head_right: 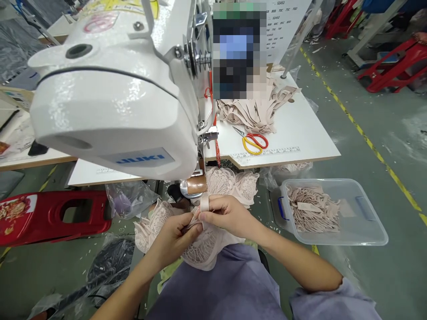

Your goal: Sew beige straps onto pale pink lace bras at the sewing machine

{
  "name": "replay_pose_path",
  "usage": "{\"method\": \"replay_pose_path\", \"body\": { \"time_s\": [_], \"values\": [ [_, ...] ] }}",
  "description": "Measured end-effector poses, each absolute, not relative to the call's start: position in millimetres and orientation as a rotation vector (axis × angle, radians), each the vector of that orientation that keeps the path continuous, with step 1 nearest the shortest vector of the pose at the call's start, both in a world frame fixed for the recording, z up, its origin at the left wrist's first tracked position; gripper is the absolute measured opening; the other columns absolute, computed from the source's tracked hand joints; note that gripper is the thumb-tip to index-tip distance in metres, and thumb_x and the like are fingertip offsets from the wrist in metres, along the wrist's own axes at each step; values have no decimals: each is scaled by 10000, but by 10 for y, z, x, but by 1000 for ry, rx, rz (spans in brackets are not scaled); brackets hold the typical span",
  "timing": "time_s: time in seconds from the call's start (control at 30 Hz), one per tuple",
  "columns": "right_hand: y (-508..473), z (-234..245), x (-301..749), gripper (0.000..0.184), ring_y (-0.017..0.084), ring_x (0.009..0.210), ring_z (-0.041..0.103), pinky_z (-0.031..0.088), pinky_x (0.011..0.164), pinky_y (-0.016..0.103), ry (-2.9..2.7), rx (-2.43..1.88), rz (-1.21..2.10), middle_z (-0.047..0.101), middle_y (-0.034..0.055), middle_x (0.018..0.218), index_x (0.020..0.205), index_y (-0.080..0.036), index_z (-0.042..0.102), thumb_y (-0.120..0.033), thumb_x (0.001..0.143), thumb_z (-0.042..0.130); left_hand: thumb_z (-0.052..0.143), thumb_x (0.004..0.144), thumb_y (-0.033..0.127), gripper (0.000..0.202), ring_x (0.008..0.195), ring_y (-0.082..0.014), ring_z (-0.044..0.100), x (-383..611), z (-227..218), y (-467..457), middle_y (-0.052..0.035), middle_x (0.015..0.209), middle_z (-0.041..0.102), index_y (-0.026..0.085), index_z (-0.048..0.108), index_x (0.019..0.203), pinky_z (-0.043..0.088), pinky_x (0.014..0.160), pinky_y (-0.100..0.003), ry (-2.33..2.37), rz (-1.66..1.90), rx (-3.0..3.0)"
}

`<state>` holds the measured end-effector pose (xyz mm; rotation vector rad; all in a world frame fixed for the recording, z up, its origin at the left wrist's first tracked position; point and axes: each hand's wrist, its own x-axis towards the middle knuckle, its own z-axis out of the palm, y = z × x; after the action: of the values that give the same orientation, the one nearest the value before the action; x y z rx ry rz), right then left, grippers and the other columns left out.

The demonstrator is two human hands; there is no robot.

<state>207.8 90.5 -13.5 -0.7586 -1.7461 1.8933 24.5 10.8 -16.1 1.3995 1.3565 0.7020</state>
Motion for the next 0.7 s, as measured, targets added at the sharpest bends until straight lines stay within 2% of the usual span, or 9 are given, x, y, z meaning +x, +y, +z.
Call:
{"method": "replay_pose_path", "body": {
  "time_s": [0.1,0.17,0.27,0.33,0.4,0.43,0.5,0.6,0.7],
  "values": [
    [841,-171,2052,200,151,835,657,505,696,238,-1672,-785,1787,709,49,915,911,-220,792,-362,896,652,585,894,402,260,753,-157,517,297,-140,106,-29,820,542,177,584,762,417,644,-241,1284,893,1426],
    [815,-180,2038,186,153,832,661,517,692,239,-1595,-803,1741,707,50,925,904,-224,789,-360,887,662,575,912,423,268,805,-173,561,382,-178,63,-59,901,596,181,587,800,455,680,-255,1289,1030,1349],
    [842,-152,2036,185,159,831,662,528,703,254,-1555,-832,1705,711,55,933,897,-224,787,-366,879,670,531,958,383,248,581,-108,516,503,-295,-31,9,696,579,195,520,797,406,531,-202,1391,1164,1216],
    [911,-125,2055,194,173,873,658,526,718,266,-1573,-845,1726,718,65,973,891,-224,789,-383,868,680,519,971,301,109,471,-79,466,516,-356,-57,53,621,560,197,551,966,363,461,-176,1432,1247,1307],
    [1016,-111,2085,244,169,865,638,510,677,258,-1546,-873,1774,710,72,1000,884,-224,790,-437,863,673,514,963,212,224,456,-77,496,459,-363,-24,55,627,599,199,554,1183,382,463,-170,1413,1305,1589],
    [1076,-110,2098,286,152,809,617,490,636,247,-1499,-895,1802,699,70,959,884,-220,790,-475,862,662,509,954,178,278,466,-80,521,414,-344,13,49,624,618,199,569,1225,400,478,-169,1393,1311,1746],
    [1206,-118,2115,370,106,636,520,415,529,224,-1366,-941,1881,631,41,771,890,-198,781,-541,844,650,504,939,147,279,507,-90,582,316,-272,105,19,637,668,189,657,1168,442,519,-170,1405,1235,1916],
    [1387,-141,2093,409,76,495,371,323,458,219,-1252,-996,1993,448,-41,549,890,-160,742,-548,762,715,483,945,192,286,565,-118,650,220,-143,231,-35,735,749,163,728,1090,501,557,-188,1529,1040,1725],
    [1520,-151,2023,388,86,506,422,369,482,227,-1332,-1038,1943,486,-41,564,867,-172,677,-510,697,766,485,939,256,311,692,-168,718,198,-58,305,-75,895,790,159,751,1069,563,646,-238,1566,966,1505]
  ]
}}
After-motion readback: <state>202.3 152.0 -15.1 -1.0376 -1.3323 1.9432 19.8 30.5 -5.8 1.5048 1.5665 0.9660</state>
